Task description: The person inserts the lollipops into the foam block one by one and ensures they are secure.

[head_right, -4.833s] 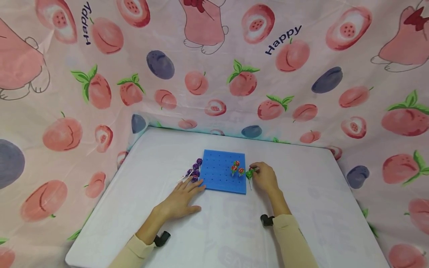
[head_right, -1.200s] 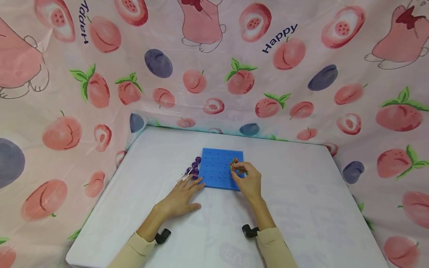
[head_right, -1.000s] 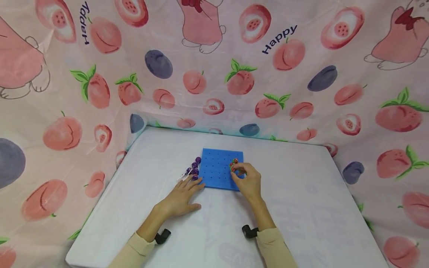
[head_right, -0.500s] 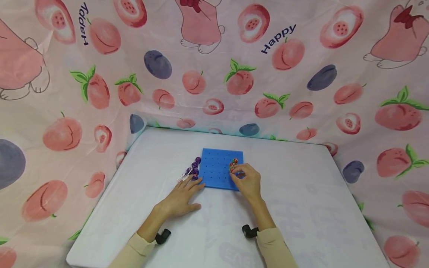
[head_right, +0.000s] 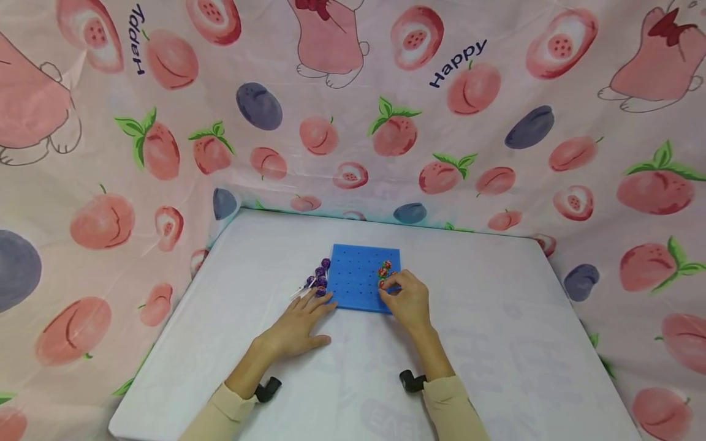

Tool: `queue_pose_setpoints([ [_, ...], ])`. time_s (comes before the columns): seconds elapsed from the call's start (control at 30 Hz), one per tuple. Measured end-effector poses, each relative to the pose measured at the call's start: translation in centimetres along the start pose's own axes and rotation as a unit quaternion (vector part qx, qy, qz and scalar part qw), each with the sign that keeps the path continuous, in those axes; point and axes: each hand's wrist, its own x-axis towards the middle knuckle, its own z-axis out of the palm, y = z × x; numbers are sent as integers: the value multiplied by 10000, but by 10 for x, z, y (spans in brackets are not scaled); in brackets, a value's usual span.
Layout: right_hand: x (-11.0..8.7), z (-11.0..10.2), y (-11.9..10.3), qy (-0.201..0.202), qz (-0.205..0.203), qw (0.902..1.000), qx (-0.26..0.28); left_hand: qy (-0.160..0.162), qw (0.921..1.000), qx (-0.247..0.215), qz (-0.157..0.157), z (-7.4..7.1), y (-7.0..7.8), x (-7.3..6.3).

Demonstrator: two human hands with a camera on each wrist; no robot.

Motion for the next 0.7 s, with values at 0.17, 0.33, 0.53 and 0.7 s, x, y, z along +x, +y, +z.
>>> queue_pose_setpoints([
  [0.17, 0, -3, -1, -30, -41, 9991, -411, -6, 10000, -23, -15, 0, 0, 0],
  [0.33, 0, -6, -3, 4, -89, 9979, -642, -19, 10000, -31, -39, 2, 0, 0],
  [0.53, 0, -10, -2, 81, -197, 9974, -686, 4, 10000, -4, -37, 2, -1, 1],
  [0.7, 1, -14, -3, 181, -356, 9973, -608, -9, 10000, 5, -33, 3, -1, 1],
])
